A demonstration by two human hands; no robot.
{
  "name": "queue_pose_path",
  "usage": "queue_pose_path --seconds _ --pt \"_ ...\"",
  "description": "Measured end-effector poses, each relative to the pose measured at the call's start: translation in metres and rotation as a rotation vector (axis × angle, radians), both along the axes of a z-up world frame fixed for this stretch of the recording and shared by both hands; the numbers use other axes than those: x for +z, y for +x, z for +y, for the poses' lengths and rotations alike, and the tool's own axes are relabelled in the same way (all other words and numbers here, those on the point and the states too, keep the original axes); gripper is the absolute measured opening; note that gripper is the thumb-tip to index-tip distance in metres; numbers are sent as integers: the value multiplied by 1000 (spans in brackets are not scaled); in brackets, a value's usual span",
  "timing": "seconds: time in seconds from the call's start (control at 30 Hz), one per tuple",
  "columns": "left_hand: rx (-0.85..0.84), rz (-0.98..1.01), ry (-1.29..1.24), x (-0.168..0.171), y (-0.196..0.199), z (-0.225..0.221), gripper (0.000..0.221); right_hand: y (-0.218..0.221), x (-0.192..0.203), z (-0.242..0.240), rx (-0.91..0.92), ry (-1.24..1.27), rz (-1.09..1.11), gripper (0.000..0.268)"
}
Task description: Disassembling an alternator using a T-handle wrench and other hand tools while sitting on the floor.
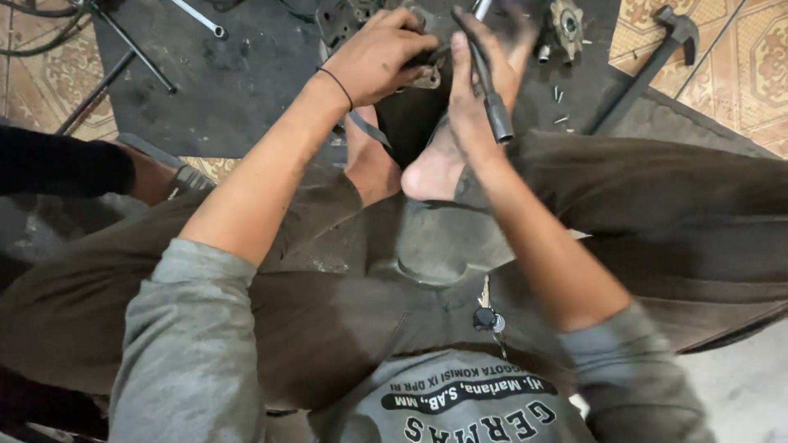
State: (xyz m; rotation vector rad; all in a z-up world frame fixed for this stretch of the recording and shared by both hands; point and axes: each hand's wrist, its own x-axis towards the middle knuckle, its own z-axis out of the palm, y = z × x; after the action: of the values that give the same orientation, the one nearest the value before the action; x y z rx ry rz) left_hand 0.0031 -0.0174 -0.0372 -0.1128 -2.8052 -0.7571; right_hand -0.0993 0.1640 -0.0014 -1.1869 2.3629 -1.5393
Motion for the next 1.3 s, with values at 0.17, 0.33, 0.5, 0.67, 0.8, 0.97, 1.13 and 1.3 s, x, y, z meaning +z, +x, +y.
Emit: queue_pose_path --seconds 0.17,0.33,0.5,0.67,0.8,0.97,1.13,1.3 --pt "24 57 -358 14 7 4 39 2 -43 1 140 -607 -840 31" --pt "109 35 -319 2 16 -18 32 -2 -57 -11 227 -635 -894 46" --pt "81 58 -255 -7 28 -36 33 -2 -66 -37 310 -655 -768 55" --pt "103 34 -125 -4 31 -34 33 -7 -36 -54 236 -460 -701 42" --pt "131 5 -91 14 28 -21 37 -16 -24 -53 256 -390 -685 42" --pt "79 42 -190 -8 25 -22 37 -7 -21 -48 256 -322 -466 36" --pt "108 -86 -101 11 25 -21 56 -10 -19 -33 265 -259 -531 37" --pt "103 -129 17 14 23 -24 75 -22 -40 -47 257 -220 -564 35"
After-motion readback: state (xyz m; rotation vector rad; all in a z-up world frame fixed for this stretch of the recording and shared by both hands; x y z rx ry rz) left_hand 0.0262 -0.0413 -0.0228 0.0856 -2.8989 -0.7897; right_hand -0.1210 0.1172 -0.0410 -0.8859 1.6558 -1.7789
